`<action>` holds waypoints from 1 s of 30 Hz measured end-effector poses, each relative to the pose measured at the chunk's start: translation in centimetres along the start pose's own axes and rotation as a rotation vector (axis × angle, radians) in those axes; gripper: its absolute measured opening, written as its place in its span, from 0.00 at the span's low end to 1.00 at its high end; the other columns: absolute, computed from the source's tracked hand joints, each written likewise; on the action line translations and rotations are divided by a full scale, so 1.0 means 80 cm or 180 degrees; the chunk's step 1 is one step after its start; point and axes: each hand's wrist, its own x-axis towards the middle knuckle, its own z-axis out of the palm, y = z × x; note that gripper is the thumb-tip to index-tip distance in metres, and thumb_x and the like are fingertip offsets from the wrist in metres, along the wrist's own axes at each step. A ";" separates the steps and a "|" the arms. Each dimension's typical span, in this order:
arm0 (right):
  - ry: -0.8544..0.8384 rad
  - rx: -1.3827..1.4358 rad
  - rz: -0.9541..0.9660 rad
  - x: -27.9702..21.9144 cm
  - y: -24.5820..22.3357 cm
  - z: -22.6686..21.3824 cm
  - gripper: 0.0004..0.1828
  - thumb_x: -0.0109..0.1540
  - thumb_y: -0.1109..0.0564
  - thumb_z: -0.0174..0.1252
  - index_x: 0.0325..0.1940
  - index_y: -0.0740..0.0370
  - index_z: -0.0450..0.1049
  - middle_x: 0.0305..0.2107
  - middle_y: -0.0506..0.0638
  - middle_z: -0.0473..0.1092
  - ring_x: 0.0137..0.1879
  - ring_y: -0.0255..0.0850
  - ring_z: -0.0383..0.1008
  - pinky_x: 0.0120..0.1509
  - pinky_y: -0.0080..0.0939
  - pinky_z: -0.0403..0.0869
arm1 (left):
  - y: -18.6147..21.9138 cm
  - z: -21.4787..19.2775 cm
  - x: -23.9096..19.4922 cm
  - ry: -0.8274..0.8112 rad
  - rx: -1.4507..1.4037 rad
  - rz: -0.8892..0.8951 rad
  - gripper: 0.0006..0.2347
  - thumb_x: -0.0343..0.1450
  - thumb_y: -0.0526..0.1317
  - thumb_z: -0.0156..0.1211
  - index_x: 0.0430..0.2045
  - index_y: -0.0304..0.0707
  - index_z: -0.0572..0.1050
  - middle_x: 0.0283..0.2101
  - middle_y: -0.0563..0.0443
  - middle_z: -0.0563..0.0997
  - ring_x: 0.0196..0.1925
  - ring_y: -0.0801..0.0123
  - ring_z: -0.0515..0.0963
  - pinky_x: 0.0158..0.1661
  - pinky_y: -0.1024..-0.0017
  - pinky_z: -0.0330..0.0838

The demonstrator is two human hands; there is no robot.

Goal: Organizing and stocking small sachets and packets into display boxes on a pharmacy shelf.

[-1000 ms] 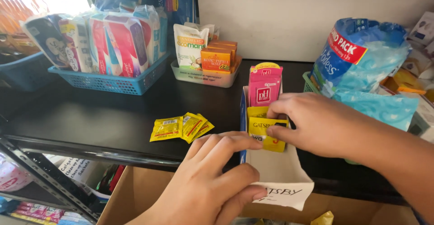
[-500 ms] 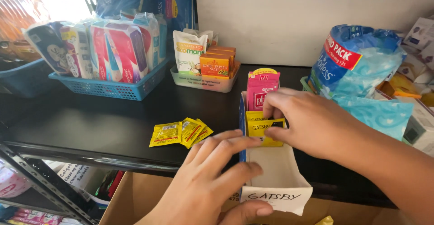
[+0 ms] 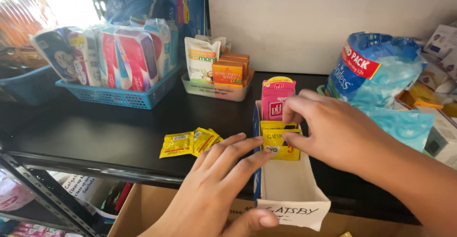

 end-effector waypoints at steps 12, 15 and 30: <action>-0.0693 0.0156 0.0056 0.045 -0.111 -0.044 0.18 0.53 0.45 0.72 0.41 0.54 0.77 0.31 0.47 0.73 0.41 0.38 0.73 0.46 0.42 0.75 | -0.036 -0.059 -0.020 0.0580 0.0787 -0.0491 0.16 0.67 0.43 0.65 0.47 0.36 0.76 0.51 0.47 0.79 0.56 0.50 0.75 0.57 0.56 0.64; -0.0845 0.0508 -0.0683 0.072 -0.106 -0.023 0.17 0.51 0.48 0.67 0.41 0.54 0.78 0.34 0.45 0.76 0.43 0.37 0.75 0.46 0.41 0.75 | -0.069 -0.063 -0.039 0.0446 0.1428 -0.0647 0.20 0.63 0.46 0.68 0.45 0.35 0.76 0.45 0.45 0.80 0.51 0.49 0.76 0.56 0.51 0.62; -0.2113 -0.0179 -0.1167 0.150 -0.136 0.065 0.39 0.50 0.39 0.71 0.64 0.47 0.71 0.50 0.50 0.74 0.58 0.44 0.74 0.61 0.44 0.71 | -0.136 -0.069 -0.063 -0.0080 0.0809 -0.1517 0.25 0.58 0.54 0.73 0.43 0.41 0.79 0.41 0.44 0.83 0.50 0.52 0.78 0.56 0.49 0.61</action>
